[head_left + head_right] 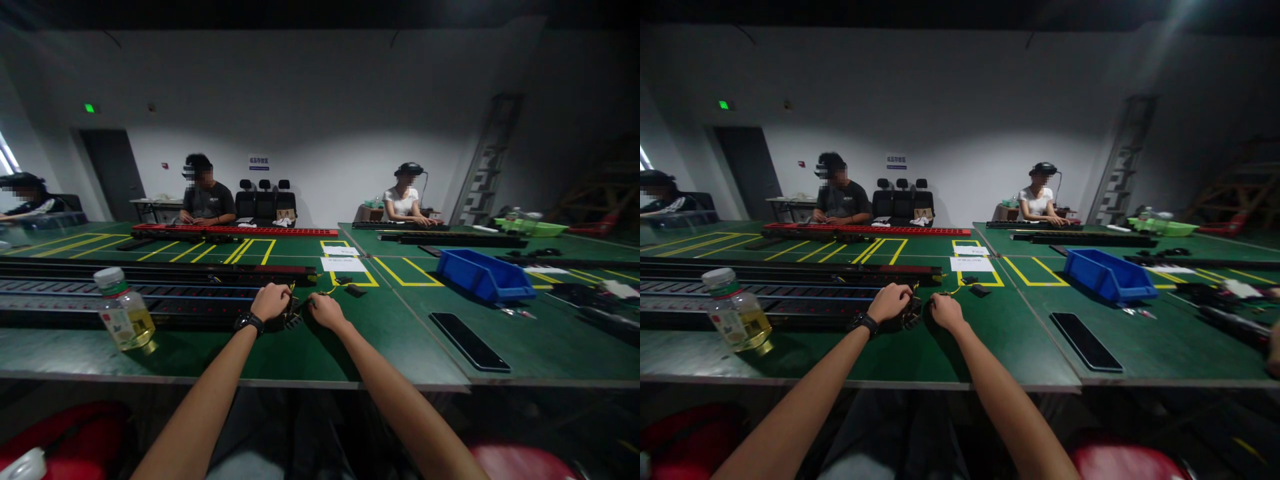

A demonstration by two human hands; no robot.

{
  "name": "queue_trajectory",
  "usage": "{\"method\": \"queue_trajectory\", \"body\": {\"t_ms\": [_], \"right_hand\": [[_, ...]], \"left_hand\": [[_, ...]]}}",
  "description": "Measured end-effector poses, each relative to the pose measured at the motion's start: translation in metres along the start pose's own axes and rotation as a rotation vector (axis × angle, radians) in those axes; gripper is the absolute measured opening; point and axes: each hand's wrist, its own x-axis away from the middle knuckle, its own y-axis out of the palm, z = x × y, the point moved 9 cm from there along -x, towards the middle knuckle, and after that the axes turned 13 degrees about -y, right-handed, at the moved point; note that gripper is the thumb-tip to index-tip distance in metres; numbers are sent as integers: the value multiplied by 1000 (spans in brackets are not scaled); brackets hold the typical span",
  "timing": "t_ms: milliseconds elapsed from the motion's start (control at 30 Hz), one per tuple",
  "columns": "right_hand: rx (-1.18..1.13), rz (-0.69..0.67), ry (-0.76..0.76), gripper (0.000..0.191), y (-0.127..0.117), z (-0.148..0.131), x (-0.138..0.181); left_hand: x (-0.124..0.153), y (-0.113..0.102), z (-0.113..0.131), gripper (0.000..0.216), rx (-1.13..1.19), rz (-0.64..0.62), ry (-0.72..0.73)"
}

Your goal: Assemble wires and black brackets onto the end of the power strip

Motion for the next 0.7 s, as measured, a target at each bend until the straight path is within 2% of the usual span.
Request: {"method": "queue_trajectory", "body": {"t_ms": [700], "right_hand": [[3,14,-3,33,0,2,-2]], "left_hand": [[0,-1,1,33,-4,6,11]]}}
